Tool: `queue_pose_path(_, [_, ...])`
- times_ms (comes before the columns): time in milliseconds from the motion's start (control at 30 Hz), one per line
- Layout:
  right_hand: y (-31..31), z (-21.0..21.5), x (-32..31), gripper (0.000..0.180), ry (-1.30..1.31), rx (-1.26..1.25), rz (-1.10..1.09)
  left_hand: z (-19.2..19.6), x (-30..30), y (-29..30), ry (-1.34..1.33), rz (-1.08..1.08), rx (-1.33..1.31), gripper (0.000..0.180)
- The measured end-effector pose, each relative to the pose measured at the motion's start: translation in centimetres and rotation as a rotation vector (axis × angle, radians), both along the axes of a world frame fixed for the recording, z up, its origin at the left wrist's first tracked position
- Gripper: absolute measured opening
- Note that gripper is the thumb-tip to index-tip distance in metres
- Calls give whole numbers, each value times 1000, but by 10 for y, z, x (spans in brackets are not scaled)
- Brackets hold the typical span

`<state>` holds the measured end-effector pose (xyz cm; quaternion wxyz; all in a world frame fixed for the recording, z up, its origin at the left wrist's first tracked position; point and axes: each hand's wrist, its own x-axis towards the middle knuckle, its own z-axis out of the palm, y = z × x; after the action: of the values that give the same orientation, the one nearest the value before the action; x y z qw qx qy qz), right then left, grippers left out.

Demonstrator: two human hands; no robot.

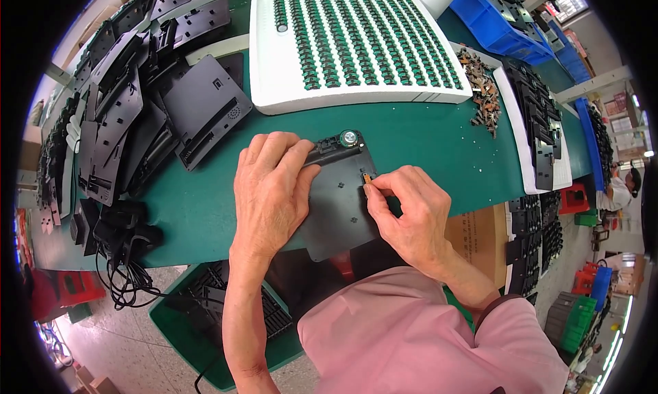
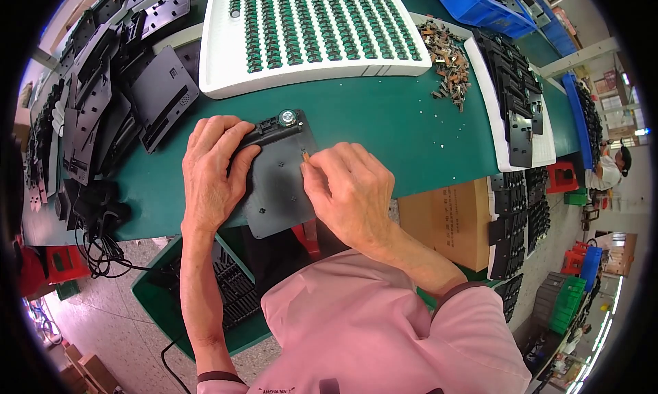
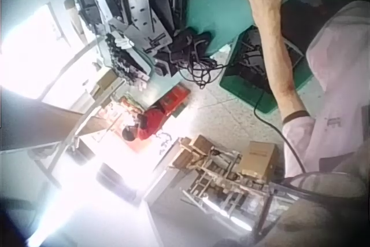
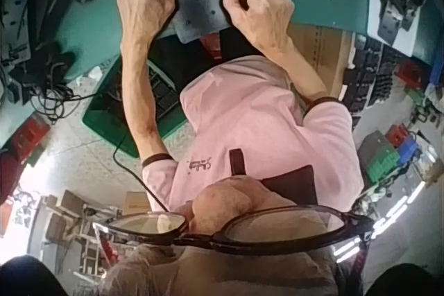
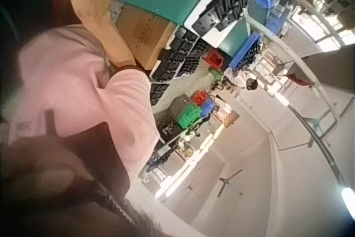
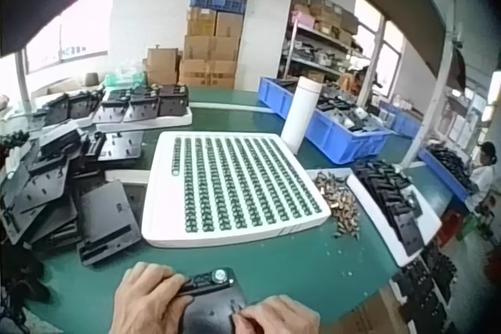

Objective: The person assembles small plastic and metal components onto a black plastic base plate by hand, taking the parts from a plastic tray and a parts bin.

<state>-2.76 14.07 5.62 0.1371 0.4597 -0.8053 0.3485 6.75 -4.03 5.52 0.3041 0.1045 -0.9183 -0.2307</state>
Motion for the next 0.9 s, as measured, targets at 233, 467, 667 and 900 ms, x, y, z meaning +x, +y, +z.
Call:
queue_pose_path(233, [2, 4, -4, 14, -130, 33, 45, -1, 0, 0, 3, 1, -5, 25])
queue_pose_path(467, [3, 9, -11, 18, -148, 75, 88, -5, -1, -1, 41, -24, -30, 28])
queue_pose_path(667, [5, 12, -16, 16, -298, 76, 101, 0, 0, 0, 6, -4, -3, 25])
queue_pose_path(900, [-1, 14, -26, 12, -242, 91, 184, 1, -1, 1, -9, 3, 0, 25])
